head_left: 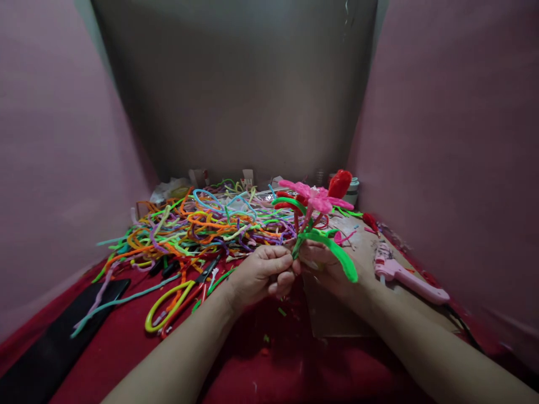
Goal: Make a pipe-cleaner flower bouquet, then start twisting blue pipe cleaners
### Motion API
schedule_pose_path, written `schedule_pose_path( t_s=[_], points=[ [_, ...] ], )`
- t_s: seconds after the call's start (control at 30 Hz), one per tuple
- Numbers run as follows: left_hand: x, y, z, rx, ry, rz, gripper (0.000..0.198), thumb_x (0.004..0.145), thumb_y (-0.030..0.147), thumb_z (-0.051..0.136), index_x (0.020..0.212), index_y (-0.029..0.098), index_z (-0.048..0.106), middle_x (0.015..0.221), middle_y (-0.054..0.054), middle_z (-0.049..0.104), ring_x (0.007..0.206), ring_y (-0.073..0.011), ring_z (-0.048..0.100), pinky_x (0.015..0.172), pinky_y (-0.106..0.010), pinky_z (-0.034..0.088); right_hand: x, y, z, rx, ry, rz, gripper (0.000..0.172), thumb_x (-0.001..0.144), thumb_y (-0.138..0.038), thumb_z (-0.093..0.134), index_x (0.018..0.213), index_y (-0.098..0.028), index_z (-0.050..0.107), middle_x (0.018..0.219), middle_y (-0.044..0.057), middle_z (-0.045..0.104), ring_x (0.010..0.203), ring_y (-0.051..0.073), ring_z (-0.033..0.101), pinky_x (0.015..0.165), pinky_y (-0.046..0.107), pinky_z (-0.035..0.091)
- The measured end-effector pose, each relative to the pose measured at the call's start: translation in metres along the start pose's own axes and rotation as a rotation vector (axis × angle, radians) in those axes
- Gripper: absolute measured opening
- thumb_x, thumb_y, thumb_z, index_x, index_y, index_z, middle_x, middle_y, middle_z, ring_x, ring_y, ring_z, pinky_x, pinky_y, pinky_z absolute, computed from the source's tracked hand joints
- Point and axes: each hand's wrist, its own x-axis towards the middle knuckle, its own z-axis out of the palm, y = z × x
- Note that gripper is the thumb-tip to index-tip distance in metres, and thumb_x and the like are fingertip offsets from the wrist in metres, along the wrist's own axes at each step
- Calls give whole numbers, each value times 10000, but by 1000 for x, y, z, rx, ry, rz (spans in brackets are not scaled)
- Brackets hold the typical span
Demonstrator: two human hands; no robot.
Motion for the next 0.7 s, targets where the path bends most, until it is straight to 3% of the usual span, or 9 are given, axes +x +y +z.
schedule_pose_path(
  t_s=[0.2, 0.33, 0.43, 0.6, 0.7],
  points=[
    [3, 7, 10, 410, 210, 198, 214, 814, 320, 535, 700, 144, 579, 610, -1, 564, 529, -105, 517, 552, -206, 403, 5, 12, -10, 25, -8, -49, 221, 616, -371, 698, 728, -187, 651, 616, 26, 629, 594, 180, 569, 554, 310, 442],
    [6, -3, 11, 782, 408, 421, 145, 826, 240, 503, 897, 186, 618, 776, -17, 607, 719, -150, 541, 710, -236, 398, 9, 24, -12, 62, 46, -68, 177, 666, -347, 664, 712, -178, 643, 667, 30, 656, 646, 180, 591, 593, 302, 460],
    [6, -13, 6, 1041, 488, 531, 158, 789, 205, 550, 925, 207, 631, 830, -49, 609, 787, -183, 538, 791, -267, 373, 8, 25, -7, 79, 79, -56, 119, 686, -297, 658, 692, -178, 655, 673, 26, 664, 687, 186, 599, 641, 309, 465],
    [3, -18, 3, 1204, 608, 543, 106, 785, 159, 535, 758, 218, 619, 636, -22, 555, 600, -156, 487, 668, -246, 362, 1, 14, 9, 35, 138, -103, 74, 661, -242, 678, 726, -207, 681, 708, 5, 668, 768, 197, 595, 768, 343, 447],
    [2, -14, 11, 1088, 616, 477, 153, 830, 201, 481, 710, 206, 576, 560, 0, 545, 508, -128, 478, 560, -225, 345, -1, 12, 13, -53, 155, -161, 19, 675, -223, 658, 682, -236, 670, 725, 1, 656, 776, 199, 585, 756, 347, 441]
  ],
)
